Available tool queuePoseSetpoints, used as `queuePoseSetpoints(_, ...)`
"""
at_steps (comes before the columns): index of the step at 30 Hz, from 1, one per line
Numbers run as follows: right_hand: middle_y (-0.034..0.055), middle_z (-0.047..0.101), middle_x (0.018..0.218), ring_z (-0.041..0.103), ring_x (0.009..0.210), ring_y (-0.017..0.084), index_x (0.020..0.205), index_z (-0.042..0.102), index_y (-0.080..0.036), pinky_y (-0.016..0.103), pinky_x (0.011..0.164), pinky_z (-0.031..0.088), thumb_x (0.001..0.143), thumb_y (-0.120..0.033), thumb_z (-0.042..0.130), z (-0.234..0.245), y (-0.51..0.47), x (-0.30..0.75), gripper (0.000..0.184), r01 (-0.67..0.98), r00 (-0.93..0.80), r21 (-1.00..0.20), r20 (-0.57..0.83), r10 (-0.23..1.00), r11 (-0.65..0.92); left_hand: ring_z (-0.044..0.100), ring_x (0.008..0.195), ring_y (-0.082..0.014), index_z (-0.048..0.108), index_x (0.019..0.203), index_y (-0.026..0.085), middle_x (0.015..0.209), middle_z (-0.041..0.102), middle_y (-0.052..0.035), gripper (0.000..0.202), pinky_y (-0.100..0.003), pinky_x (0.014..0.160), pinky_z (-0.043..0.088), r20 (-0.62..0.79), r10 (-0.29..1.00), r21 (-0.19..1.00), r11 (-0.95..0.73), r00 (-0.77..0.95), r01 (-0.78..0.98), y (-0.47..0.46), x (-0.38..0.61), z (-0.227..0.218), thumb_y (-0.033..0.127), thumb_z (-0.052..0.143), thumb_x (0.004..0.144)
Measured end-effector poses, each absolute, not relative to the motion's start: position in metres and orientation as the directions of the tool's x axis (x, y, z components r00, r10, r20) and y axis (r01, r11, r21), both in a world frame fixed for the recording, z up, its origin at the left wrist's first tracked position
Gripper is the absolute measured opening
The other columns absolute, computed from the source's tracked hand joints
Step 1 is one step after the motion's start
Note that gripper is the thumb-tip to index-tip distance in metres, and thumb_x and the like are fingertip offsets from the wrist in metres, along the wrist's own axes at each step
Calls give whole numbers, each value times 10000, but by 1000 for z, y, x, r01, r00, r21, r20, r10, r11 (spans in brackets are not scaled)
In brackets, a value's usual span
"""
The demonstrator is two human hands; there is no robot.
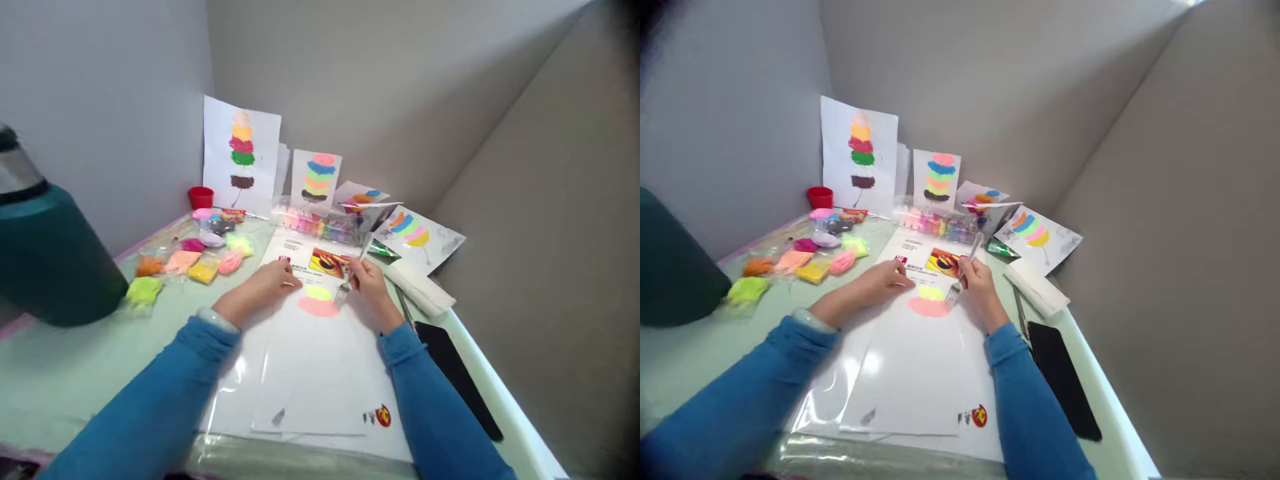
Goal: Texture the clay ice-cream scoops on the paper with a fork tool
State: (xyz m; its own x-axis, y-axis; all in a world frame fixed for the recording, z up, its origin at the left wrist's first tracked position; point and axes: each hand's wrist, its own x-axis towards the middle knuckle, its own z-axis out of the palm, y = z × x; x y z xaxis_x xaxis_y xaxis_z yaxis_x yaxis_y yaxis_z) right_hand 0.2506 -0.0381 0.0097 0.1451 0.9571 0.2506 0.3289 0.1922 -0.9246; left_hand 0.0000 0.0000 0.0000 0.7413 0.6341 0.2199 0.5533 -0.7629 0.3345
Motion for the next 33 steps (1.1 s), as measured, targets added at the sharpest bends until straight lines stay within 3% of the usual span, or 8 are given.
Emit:
queuePoseSetpoints(3,-50,430,410,376,399,81,568,461,-198,237,423,277,812,-509,499,7,-38,247,397,348,94,-918,234,968,189,521,895,-192,715,945,238,949,581,-70,242,-280,757,382,216,636,338,-760,740,555,-1,2,1,271,497,847)
queuePoseSetpoints(8,-64,380,398,335,390,76,552,433,-204,239,423,268,820,-485,489,9,-39,249,391,305,216,-924,302,928,229,522,906,-199,710,976,253,957,580,-75,254,-288,759,392,218,652,354,-746,727,563,-2,2,1,276,491,849)
queuePoseSetpoints(14,-49,420,405,377,401,85,577,476,-196,241,424,282,812,-506,501,11,-45,236,390,327,57,-920,248,967,217,520,901,-187,711,979,269,966,570,-67,256,-289,771,394,232,656,349,-746,719,568,-1,1,-2,283,492,847)
queuePoseSetpoints(20,-59,409,416,379,401,82,582,463,-195,233,414,302,792,-516,510,13,-46,233,386,358,172,-898,332,927,255,524,917,-186,713,977,289,974,569,-59,251,-281,767,399,213,663,336,-740,718,583,1,2,-3,274,502,841)
queuePoseSetpoints(26,-49,433,408,404,404,87,579,493,-188,234,434,320,819,-504,482,10,-46,228,397,393,91,-881,324,942,265,529,903,-186,718,965,285,957,571,-53,242,-289,787,403,236,655,341,-748,718,570,1,2,-3,262,516,834)
queuePoseSetpoints(33,-65,425,417,363,384,84,629,481,-203,232,412,297,808,-543,472,8,-38,237,385,270,359,-922,364,860,277,532,936,-195,706,1006,276,984,569,-61,270,-300,805,413,209,682,344,-722,701,600,-2,2,0,251,503,830)
